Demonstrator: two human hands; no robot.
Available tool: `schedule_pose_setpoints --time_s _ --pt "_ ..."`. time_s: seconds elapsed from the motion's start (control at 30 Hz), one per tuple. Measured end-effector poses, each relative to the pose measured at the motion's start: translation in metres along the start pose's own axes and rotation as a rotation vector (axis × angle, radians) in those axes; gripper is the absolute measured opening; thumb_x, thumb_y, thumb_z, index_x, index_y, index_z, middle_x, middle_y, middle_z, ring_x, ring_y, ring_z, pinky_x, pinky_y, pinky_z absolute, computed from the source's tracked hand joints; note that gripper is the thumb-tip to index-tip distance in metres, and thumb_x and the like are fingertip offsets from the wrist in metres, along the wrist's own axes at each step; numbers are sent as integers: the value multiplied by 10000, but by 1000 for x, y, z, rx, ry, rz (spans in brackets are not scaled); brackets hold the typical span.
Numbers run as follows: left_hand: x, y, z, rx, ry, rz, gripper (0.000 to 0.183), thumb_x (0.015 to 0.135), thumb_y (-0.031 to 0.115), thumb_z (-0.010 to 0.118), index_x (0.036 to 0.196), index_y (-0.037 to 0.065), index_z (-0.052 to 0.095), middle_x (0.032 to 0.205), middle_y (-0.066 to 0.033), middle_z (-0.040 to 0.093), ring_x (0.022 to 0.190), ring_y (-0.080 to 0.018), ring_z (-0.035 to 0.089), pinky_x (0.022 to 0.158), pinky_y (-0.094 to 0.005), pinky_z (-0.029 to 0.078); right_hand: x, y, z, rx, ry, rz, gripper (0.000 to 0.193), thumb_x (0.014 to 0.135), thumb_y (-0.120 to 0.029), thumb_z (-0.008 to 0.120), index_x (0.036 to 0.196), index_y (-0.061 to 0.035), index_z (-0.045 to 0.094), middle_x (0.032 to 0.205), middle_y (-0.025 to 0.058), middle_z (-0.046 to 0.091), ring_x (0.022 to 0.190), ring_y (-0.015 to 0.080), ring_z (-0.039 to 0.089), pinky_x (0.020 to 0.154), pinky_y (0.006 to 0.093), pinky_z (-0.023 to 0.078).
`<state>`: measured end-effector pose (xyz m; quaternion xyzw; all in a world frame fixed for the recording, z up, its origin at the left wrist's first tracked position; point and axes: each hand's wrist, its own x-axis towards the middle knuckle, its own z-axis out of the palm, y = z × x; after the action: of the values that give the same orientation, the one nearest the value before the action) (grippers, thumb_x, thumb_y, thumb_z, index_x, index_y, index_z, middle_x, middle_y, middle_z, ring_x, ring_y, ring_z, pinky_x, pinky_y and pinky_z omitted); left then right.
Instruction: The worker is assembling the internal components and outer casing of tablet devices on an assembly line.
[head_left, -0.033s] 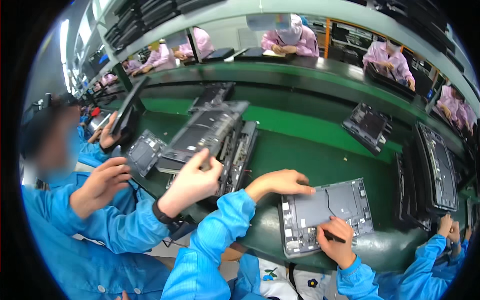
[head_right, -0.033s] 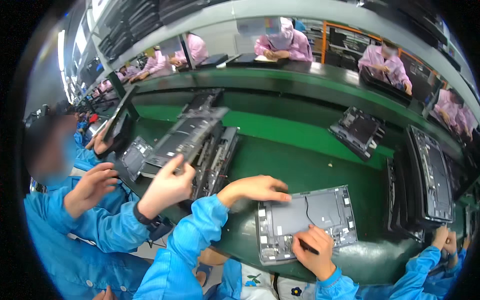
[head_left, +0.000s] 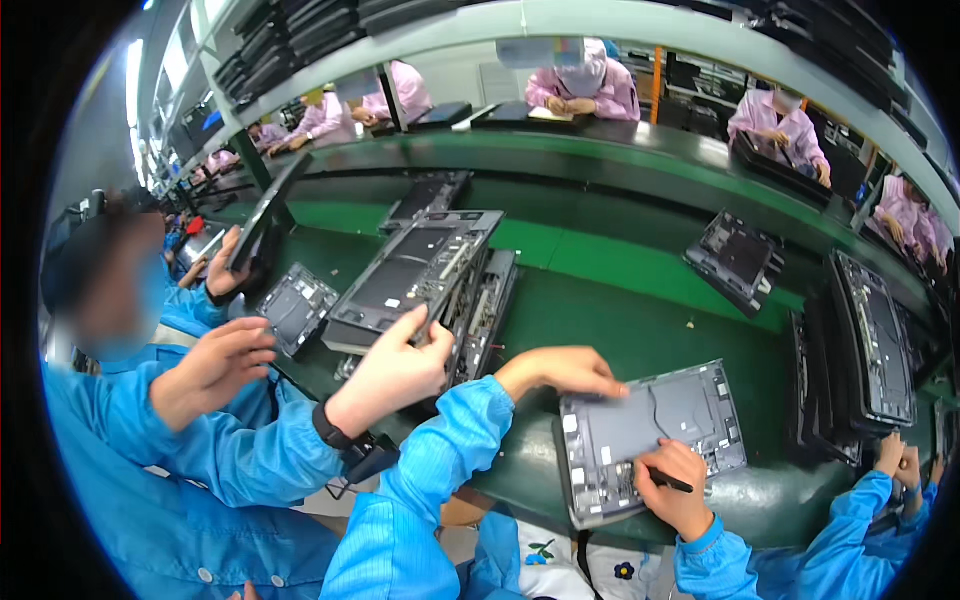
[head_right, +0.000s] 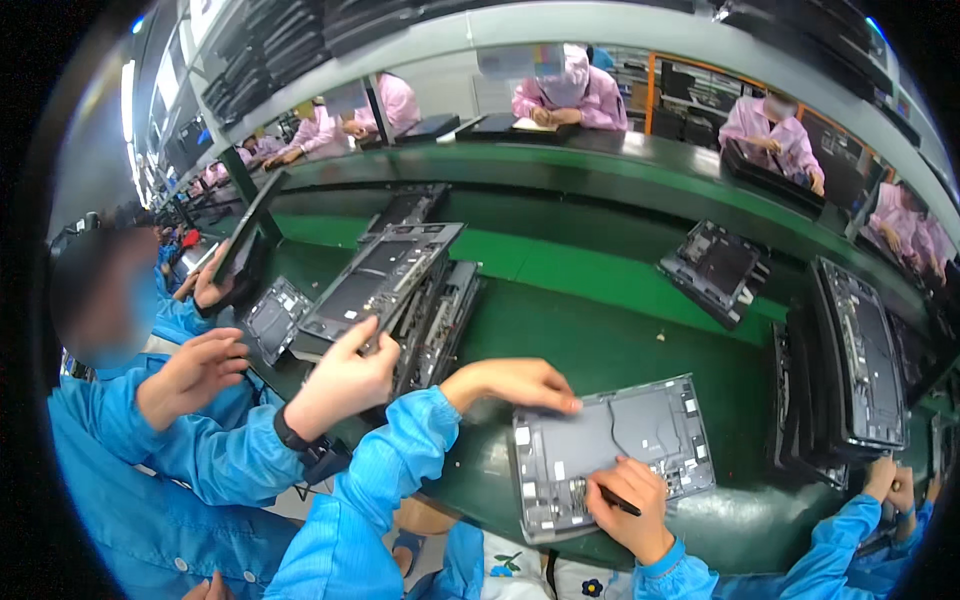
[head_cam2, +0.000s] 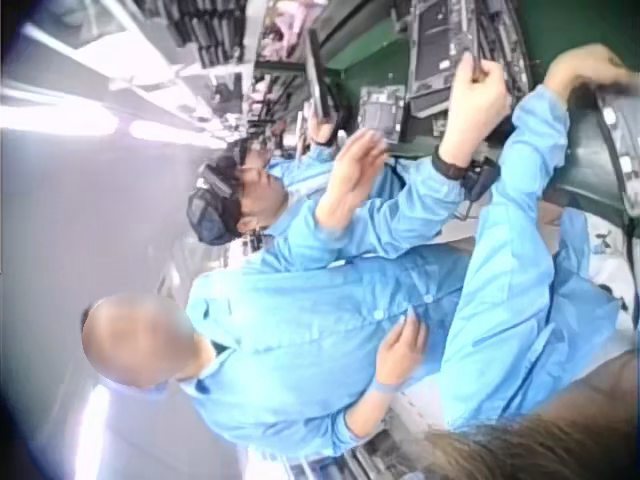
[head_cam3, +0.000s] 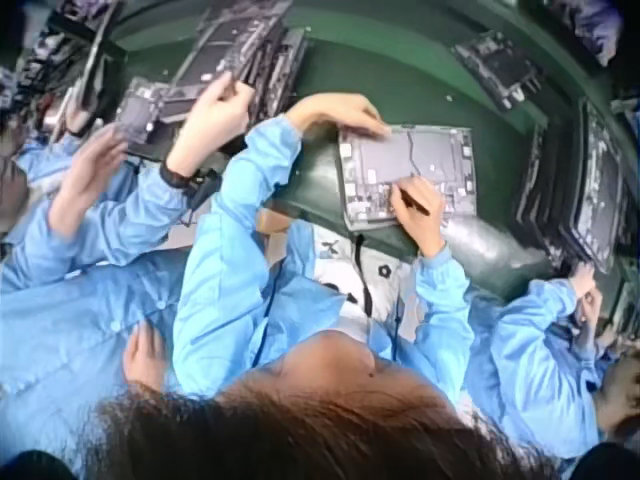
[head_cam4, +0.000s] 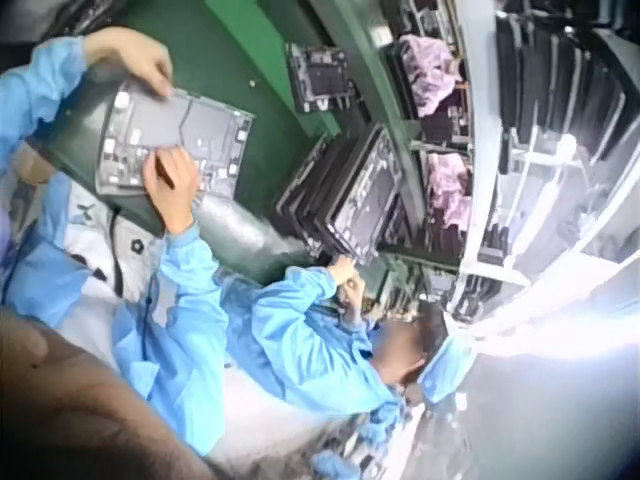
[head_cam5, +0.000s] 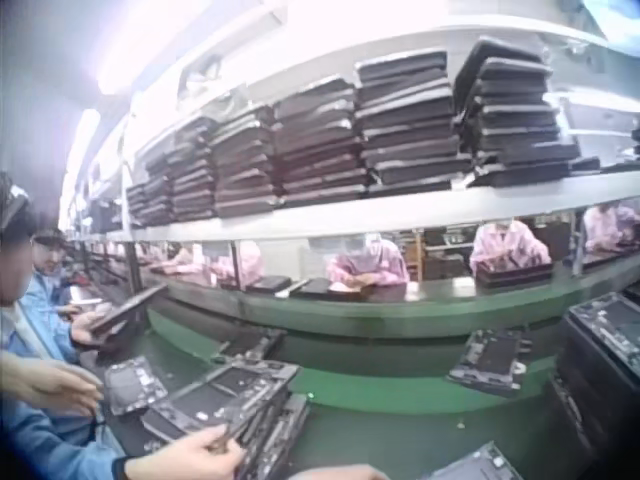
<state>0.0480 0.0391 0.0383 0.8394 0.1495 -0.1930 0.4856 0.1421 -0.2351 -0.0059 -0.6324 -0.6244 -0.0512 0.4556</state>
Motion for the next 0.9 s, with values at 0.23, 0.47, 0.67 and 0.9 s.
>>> schedule_pose_setpoints --time_s 0.23,0.47,0.67,0.9 --pt "-2 24 58 -428 104 -9 512 966 400 722 1222 -44 711 1124 -143 751 1000 -200 697 906 -337 543 4 27 -34 46 155 -98 109 728 21 752 811 -38 715 721 83 660 673 296 648 671 389 556" --pt "29 10 -2 -992 822 118 498 1012 344 662 1223 -108 649 1183 -185 708 1022 -245 708 870 -364 575 9 82 -49 16 237 124 38 836 16 737 855 -8 715 732 100 656 630 237 620 572 334 487" --pt "104 -14 -110 -1342 1199 134 375 1047 347 577 1339 112 574 1283 -123 656 1164 -286 644 957 -548 571 5 85 -47 98 166 235 6 859 -75 738 859 -81 739 760 69 671 659 254 660 582 353 526" --pt "192 -15 -118 -1193 1201 -145 672 978 444 607 1526 92 438 1603 -133 414 1389 -334 455 1171 -564 305 3 91 -49 91 177 187 11 861 -102 755 856 -102 745 728 40 662 640 214 653 575 338 523"
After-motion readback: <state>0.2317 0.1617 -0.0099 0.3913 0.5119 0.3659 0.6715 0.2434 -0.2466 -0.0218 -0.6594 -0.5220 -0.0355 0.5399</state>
